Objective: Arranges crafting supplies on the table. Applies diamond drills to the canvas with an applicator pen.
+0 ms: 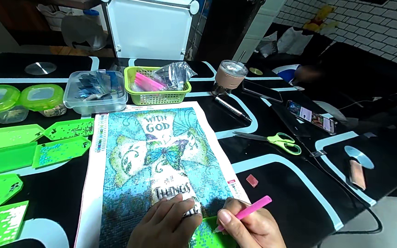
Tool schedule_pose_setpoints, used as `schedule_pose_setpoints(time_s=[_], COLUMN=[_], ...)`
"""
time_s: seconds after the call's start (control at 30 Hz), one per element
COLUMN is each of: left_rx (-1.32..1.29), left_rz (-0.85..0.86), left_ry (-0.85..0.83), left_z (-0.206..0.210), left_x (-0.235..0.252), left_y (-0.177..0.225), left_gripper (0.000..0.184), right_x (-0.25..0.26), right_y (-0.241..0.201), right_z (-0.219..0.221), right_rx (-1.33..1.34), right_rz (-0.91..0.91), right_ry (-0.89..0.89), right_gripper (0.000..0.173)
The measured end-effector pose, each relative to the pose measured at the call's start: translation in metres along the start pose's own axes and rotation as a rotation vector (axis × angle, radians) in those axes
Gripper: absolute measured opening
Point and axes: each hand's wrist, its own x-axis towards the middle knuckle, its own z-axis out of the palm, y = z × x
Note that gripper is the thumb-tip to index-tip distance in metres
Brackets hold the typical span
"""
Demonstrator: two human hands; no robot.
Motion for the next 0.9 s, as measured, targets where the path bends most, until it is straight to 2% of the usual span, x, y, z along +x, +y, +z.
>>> schedule_pose_setpoints(time_s=[0.2,0.4,0.67,0.9], left_rx=[0.004,0.002,-0.013,-0.011], left_rz=[0.003,0.001,-0.007,-0.004], left_ry=[0.002,-0.019,-0.065,-0.065], left_z=[0.0,-0.002,-0.005,-0.004], left_x=[0.0,0.002,0.003,0.003], left_y=[0.0,0.001,0.002,0.002], left_gripper=[0.038,0.039,0.041,0.041], right_x=[0.0,0.016,0.028,0.029], right_y=[0.0,0.002,0.026,0.027], right_z=[0.0,-0.009,-0.012,-0.011], right_rx=[0.003,0.27,0.043,0.038], right_rz=[-0.002,0.255,0.136,0.098], right_ry=[-0.003,0.21,0.228,0.219], right_gripper=[0.031,0.026,0.025,0.026])
